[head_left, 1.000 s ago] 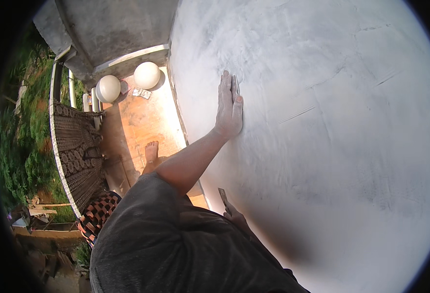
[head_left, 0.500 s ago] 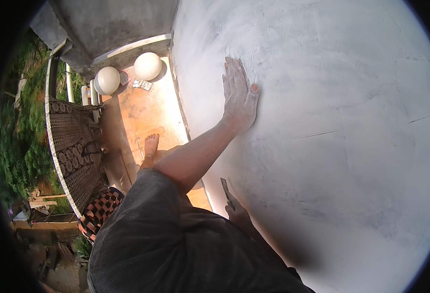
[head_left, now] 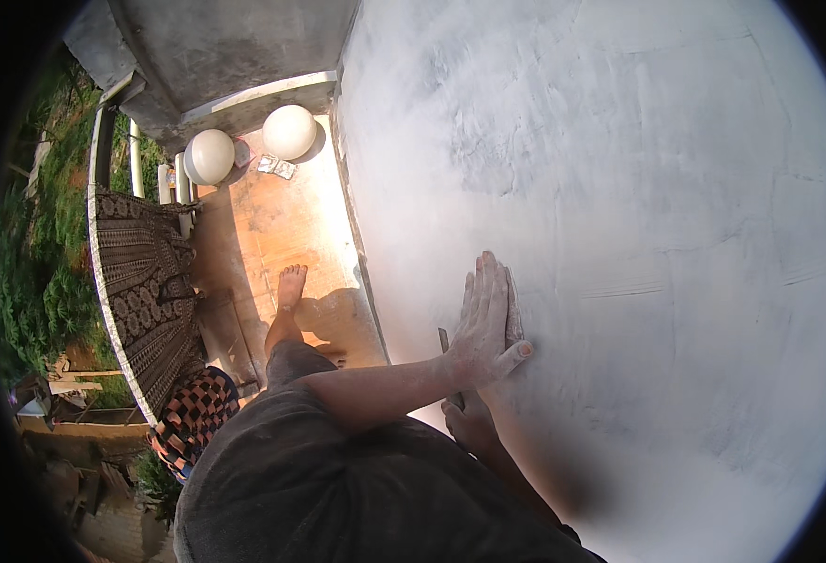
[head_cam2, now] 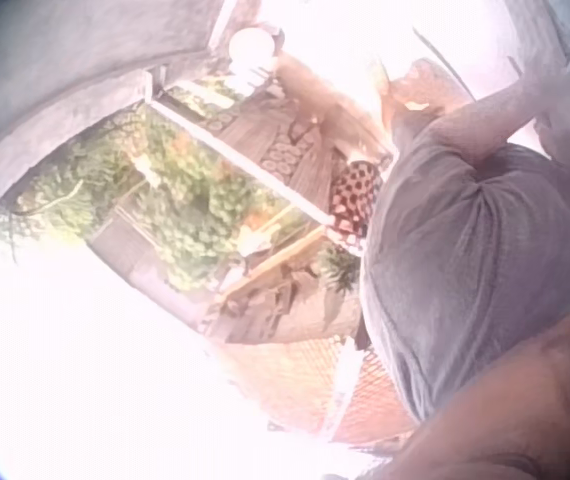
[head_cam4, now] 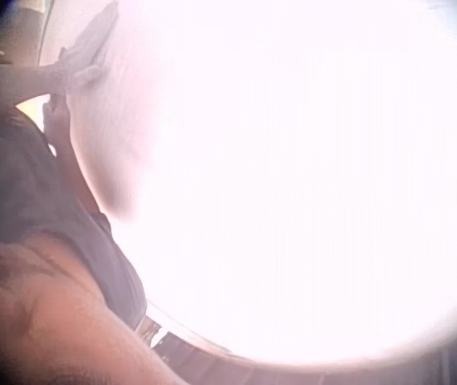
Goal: The person smooths a white wall surface using a trowel and a sanding block. They repeatedly scrape and rub the wall to even out the texture, occasionally switching tools and adjusting their position.
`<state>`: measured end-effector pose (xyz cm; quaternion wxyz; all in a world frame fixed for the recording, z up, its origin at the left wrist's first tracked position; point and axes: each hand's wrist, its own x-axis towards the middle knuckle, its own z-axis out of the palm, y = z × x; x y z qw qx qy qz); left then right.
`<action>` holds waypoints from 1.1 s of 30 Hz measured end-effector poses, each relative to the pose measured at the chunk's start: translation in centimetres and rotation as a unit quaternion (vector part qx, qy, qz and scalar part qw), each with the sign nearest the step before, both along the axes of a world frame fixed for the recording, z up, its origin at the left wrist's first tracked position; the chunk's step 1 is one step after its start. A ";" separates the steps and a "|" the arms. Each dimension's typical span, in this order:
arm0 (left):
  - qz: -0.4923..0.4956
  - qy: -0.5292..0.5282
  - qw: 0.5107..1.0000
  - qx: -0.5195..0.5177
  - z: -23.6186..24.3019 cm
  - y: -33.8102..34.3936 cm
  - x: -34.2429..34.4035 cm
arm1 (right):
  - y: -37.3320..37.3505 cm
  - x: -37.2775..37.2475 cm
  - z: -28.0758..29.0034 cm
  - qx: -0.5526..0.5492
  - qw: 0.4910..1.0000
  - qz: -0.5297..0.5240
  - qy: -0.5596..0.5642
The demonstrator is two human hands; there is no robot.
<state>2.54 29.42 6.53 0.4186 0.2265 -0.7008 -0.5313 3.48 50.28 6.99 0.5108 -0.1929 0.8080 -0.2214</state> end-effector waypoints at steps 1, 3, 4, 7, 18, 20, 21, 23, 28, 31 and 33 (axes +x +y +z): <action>-0.041 -0.006 0.999 0.032 -0.2 0.5 0.1 | -0.3 0.2 0.5 0.003 1.000 0.010 0.026; 0.007 -0.012 0.994 0.104 0.3 -4.4 -1.3 | -0.9 0.2 1.7 -0.037 0.993 0.061 0.092; 0.036 -0.004 0.991 0.129 0.5 -6.0 -1.9 | -1.2 0.1 2.3 -0.024 0.987 0.066 0.142; 0.052 0.008 0.993 0.110 -0.6 -6.1 -2.6 | -1.3 -0.2 4.3 -0.048 0.991 0.010 0.123; 0.010 0.001 0.998 0.060 -0.8 -4.4 -1.6 | 4.1 3.8 11.8 -0.140 0.924 -0.035 0.353; -0.063 -0.019 0.997 0.034 -2.3 0.8 -0.6 | 3.5 3.3 12.1 -0.237 0.904 -0.050 0.352; -0.023 -0.002 0.999 0.025 -2.6 0.7 -1.1 | 2.9 2.7 12.2 -0.306 0.894 -0.071 0.321; 0.019 0.013 1.000 -0.003 -3.5 0.0 -2.0 | 1.4 1.2 12.2 -0.300 0.880 -0.023 0.368; 0.067 -0.023 0.993 0.091 -3.0 -4.9 -3.2 | -1.9 -1.6 11.5 -0.391 0.811 0.073 0.430; -0.056 -0.047 0.997 0.023 -2.8 0.2 -0.9 | -2.5 -1.8 11.0 -0.364 0.793 0.126 0.472; -0.042 -0.013 0.999 0.005 -2.7 1.1 -0.5 | -2.6 -1.7 10.7 -0.350 0.771 0.166 0.506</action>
